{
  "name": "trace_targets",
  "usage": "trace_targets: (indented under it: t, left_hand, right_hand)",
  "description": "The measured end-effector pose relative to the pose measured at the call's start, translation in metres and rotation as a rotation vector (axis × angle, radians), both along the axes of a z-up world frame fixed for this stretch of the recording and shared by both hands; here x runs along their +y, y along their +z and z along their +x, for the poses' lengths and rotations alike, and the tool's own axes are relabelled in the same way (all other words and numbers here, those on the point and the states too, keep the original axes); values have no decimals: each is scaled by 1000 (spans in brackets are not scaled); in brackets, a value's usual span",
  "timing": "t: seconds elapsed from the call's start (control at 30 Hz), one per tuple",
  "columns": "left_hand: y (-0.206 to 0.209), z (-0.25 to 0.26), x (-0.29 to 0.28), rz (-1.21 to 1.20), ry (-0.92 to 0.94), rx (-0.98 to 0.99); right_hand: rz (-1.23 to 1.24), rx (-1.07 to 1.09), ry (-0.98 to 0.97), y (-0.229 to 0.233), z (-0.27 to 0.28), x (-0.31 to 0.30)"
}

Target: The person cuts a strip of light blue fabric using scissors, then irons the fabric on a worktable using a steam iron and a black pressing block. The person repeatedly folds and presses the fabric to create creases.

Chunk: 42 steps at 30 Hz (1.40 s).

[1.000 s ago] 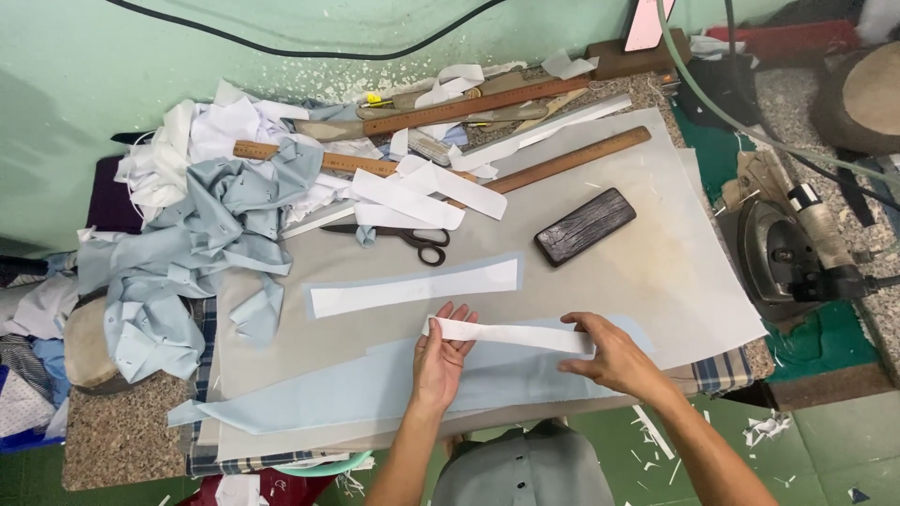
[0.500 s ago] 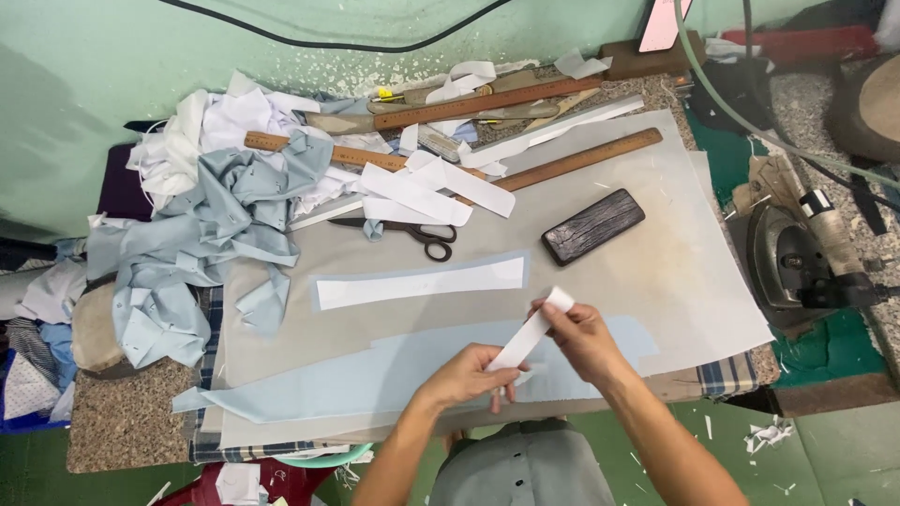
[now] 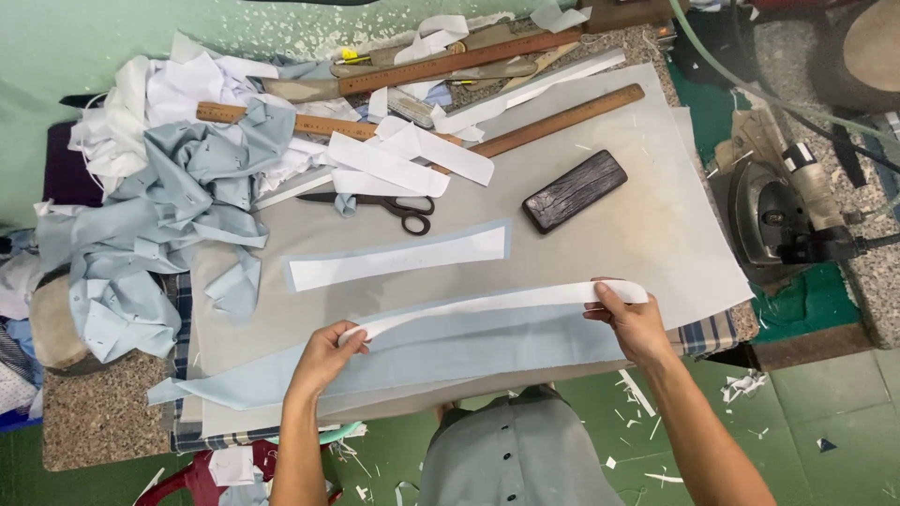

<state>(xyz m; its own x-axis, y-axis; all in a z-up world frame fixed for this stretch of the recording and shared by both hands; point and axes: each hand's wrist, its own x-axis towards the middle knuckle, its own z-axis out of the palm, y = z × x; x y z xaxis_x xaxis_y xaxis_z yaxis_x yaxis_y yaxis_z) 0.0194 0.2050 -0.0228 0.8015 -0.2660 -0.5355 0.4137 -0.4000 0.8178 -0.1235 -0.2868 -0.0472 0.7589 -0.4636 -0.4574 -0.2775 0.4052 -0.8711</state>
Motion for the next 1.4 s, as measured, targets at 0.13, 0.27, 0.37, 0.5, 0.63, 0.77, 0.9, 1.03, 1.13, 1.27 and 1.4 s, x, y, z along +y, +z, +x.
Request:
trace_targets:
  t: [0.13, 0.27, 0.37, 0.5, 0.63, 0.77, 0.9, 1.03, 1.13, 1.27, 1.4]
  left_hand:
    - [-23, -12, 1, 36, 299, 15]
    - [-48, -29, -7, 92, 367, 35]
    - [-66, -36, -12, 346, 338, -71]
    - [-69, -45, -33, 663, 263, -328]
    - [-77, -50, -44, 800, 241, -415]
    - [-54, -57, -48, 844, 240, -463]
    - [-63, -70, -7, 880, 563, -692]
    - [-75, -94, 30, 873, 657, -1022]
    - [-47, -98, 4, 864, 369, -1306]
    - [-63, -115, -34, 811, 3, -1257]
    - [-72, -115, -69, 833, -185, -1057]
  right_hand:
    - [-113, 113, 12, -18, -9, -9]
    - [-436, 242, 179, -49, -15, -22]
    - [-809, 293, 290, -54, -19, -20]
    - [-1095, 226, 266, -66, -23, -23]
    - [-1310, 205, 294, -71, -25, -25]
    - [-1519, 144, 271, -81, -29, -36]
    - [-1527, 132, 240, -76, -42, -53]
    - [-1546, 61, 264, -75, -62, -58]
    - [-1519, 148, 331, -80, -72, -57]
    - [-1573, 143, 347, -78, -71, -34]
    - [-1771, -66, 377, -83, -74, -25]
